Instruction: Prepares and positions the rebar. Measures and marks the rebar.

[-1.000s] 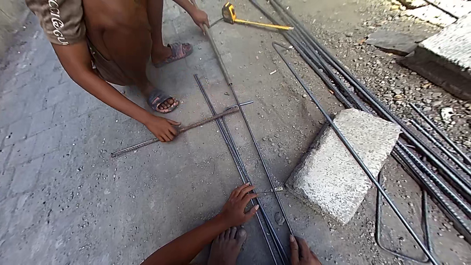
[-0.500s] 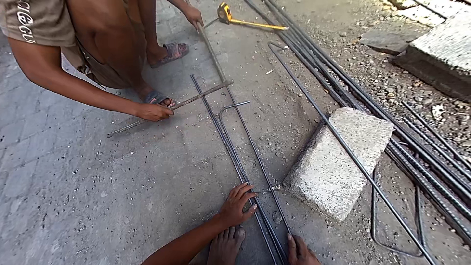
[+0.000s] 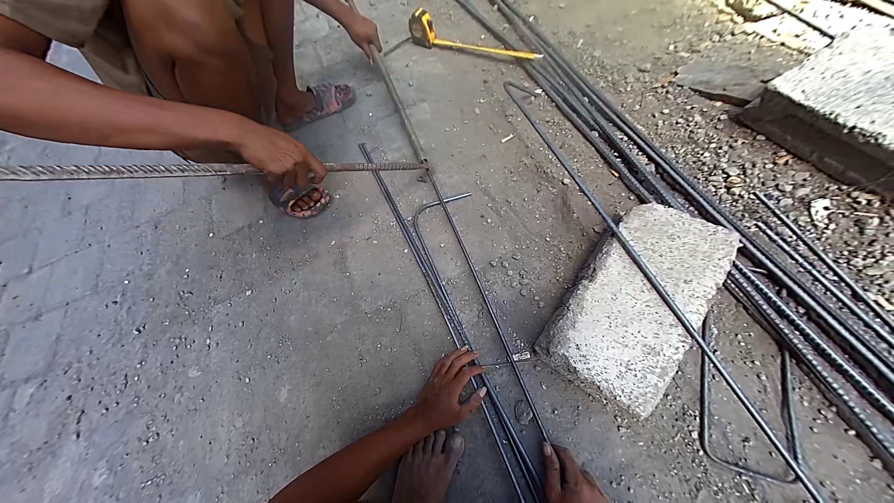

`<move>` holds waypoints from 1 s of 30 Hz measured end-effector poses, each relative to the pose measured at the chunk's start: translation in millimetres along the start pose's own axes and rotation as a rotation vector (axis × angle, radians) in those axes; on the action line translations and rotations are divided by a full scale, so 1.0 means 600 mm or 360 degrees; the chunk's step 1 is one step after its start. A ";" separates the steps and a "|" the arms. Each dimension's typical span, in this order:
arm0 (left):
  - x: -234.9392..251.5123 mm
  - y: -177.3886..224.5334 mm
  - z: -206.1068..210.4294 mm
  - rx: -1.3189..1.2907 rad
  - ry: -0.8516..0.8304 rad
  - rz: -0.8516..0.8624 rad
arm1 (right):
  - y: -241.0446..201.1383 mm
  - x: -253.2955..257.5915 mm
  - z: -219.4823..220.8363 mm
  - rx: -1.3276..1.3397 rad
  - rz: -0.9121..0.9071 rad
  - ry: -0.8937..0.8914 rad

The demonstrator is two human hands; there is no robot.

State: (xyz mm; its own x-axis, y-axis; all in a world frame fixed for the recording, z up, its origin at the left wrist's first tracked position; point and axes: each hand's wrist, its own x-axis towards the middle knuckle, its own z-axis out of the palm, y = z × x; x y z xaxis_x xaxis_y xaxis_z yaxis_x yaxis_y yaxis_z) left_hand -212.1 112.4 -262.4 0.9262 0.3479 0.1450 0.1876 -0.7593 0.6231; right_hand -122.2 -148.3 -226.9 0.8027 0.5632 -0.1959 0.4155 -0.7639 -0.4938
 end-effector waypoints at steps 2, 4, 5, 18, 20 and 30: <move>0.000 0.000 0.000 0.0000 0.0002 0.0002 | -0.001 0.001 -0.001 0.0007 0.0002 -0.0004; 0.000 -0.001 0.001 0.0002 0.0002 0.0008 | 0.000 0.001 -0.001 0.0009 -0.0006 -0.0002; 0.000 -0.002 0.001 0.0002 0.0006 0.0012 | 0.001 0.001 -0.001 -0.0002 -0.0008 -0.0003; -0.001 -0.001 0.001 -0.0005 -0.0011 -0.0013 | 0.003 -0.001 0.003 -0.0009 -0.0029 0.0013; -0.001 -0.001 0.001 0.0001 -0.0010 -0.0013 | 0.002 -0.002 0.003 -0.0002 -0.0039 0.0021; -0.001 0.000 0.000 0.0008 -0.0006 -0.0008 | 0.003 -0.005 0.004 0.0034 -0.0073 0.0027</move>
State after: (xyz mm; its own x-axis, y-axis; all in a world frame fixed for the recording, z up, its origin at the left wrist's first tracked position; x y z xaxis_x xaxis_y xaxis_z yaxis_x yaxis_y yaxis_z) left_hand -212.5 112.2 -262.6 0.9265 0.3498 0.1388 0.1941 -0.7602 0.6200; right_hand -125.0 -150.7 -229.5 0.7902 0.5920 -0.1584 0.4428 -0.7303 -0.5202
